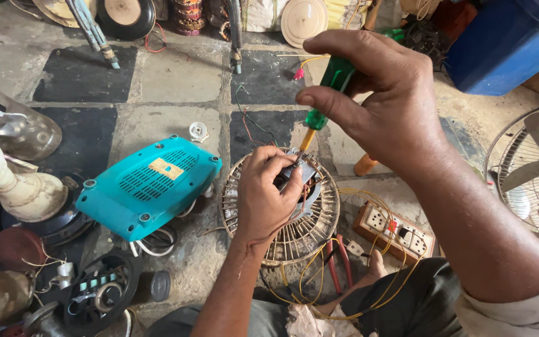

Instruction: The person repairs a fan motor using a screwdriver and pliers while sitting on the floor. They use a screwdriver to tighten components on the motor, handle wires by hand, and use pliers to adjust the metal frame and wire connections.

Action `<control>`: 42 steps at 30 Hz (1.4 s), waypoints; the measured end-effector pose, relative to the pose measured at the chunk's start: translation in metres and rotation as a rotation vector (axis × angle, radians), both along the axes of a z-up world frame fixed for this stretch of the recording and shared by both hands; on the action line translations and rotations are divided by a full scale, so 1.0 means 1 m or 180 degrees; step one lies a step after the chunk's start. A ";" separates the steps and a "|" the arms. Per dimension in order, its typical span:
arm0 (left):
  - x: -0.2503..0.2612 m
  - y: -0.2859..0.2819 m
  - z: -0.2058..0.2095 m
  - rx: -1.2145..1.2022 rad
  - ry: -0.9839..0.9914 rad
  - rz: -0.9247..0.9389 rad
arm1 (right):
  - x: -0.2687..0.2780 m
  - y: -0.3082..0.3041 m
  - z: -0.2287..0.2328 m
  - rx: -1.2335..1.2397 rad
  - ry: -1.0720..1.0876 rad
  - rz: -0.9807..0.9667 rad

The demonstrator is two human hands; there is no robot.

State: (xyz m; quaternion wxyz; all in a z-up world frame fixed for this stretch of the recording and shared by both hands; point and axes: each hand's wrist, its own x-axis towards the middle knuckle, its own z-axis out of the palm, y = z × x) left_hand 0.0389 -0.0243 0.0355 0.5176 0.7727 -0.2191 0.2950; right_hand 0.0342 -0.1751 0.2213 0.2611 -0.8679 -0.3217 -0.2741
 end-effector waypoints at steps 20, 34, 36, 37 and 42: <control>0.005 0.007 0.012 0.0422 -0.0238 -0.0006 | -0.003 0.003 -0.007 0.0210 0.0202 -0.0019; -0.028 0.022 -0.060 -0.0794 0.0817 -0.0091 | -0.029 -0.104 -0.116 0.2936 0.1039 -0.1785; -0.027 0.013 -0.065 -0.1176 0.1484 -0.1012 | -0.033 -0.114 -0.186 0.4174 0.1768 -0.1535; -0.028 0.008 -0.064 -0.0924 0.1249 -0.0773 | -0.037 -0.116 -0.219 0.4122 0.2003 -0.1667; -0.024 -0.015 -0.067 -0.0557 0.0770 -0.0129 | -0.052 -0.089 -0.309 0.3294 0.1830 -0.1656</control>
